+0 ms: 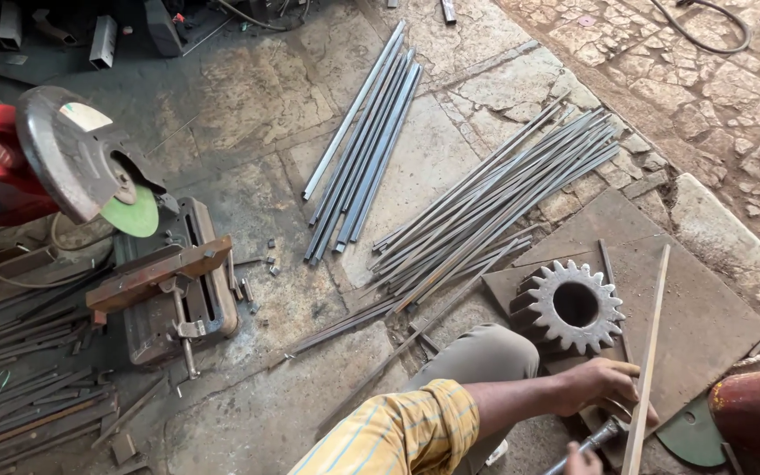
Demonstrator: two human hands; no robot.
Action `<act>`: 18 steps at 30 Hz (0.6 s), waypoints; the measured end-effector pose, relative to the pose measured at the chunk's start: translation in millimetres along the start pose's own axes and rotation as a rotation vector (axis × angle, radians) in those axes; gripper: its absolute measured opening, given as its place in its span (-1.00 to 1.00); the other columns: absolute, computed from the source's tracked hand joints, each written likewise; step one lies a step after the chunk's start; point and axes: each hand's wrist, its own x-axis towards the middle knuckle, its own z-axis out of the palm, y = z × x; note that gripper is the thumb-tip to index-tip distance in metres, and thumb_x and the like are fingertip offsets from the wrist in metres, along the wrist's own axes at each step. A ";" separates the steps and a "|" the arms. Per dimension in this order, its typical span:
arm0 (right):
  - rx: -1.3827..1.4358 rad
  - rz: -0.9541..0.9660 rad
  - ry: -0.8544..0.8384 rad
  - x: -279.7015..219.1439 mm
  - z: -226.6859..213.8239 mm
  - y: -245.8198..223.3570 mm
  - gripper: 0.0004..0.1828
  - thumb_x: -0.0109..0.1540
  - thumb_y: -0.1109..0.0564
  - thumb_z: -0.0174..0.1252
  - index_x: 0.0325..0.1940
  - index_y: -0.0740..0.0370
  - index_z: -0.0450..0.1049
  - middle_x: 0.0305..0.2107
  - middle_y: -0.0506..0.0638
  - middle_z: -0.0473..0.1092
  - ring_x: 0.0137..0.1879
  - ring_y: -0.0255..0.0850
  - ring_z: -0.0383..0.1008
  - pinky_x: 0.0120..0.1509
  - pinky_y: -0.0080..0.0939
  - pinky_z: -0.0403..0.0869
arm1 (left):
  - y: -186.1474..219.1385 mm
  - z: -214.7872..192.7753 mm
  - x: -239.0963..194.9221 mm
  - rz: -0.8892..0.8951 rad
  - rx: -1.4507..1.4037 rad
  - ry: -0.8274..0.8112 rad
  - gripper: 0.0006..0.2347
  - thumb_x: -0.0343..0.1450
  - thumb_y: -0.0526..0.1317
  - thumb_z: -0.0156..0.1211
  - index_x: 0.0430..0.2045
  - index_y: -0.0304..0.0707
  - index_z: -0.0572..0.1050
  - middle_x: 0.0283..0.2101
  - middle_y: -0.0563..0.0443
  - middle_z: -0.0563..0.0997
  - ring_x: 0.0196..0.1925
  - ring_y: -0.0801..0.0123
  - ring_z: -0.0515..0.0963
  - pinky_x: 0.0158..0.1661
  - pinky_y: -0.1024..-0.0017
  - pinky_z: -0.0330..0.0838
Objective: The person holds a metal rod against a large gear and hammers the end of the rod, repeating this action with several metal rods and occasionally picking up or putting down a wooden piece.
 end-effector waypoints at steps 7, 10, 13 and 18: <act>-0.381 -0.211 0.068 -5.2 5.2 47.5 -0.41 0.12 0.09 0.46 0.19 0.33 0.53 -0.06 0.25 0.51 -0.02 -0.03 0.50 0.08 -0.02 0.46 | 12.8 8.5 -9.5 0.041 -0.126 -0.065 -0.43 0.51 -0.33 -0.11 0.38 -0.71 -0.14 0.03 -0.57 0.55 0.10 -0.13 0.59 0.17 0.07 0.45; -0.418 -0.171 -0.067 -10.6 1.3 52.9 -0.51 0.15 0.02 0.39 0.12 0.29 0.59 -0.14 0.21 0.55 -0.07 -0.07 0.52 0.05 -0.04 0.47 | 16.9 11.7 -12.9 0.082 -0.161 -0.098 -0.40 0.52 -0.33 -0.11 0.40 -0.75 -0.18 0.01 -0.57 0.55 0.11 -0.13 0.59 0.16 0.09 0.47; -0.554 -0.195 -0.061 -19.9 -2.4 46.0 -0.58 0.18 -0.04 0.33 0.03 0.23 0.63 -0.27 0.18 0.57 -0.15 -0.07 0.55 0.02 -0.03 0.48 | 18.0 17.9 -14.8 0.099 -0.199 -0.141 -0.40 0.52 -0.35 -0.10 0.41 -0.80 -0.16 0.01 -0.56 0.56 0.14 -0.10 0.59 0.17 0.10 0.47; -0.633 -0.281 -0.094 -25.3 1.0 7.8 -0.61 0.21 -0.14 0.24 -0.06 0.16 0.64 -0.44 0.15 0.56 -0.29 -0.07 0.56 -0.08 -0.03 0.49 | 25.3 29.3 -15.5 0.101 -0.207 -0.122 -0.43 0.55 -0.31 -0.04 0.40 -0.63 -0.12 0.03 -0.51 0.55 0.14 -0.07 0.59 0.21 0.08 0.45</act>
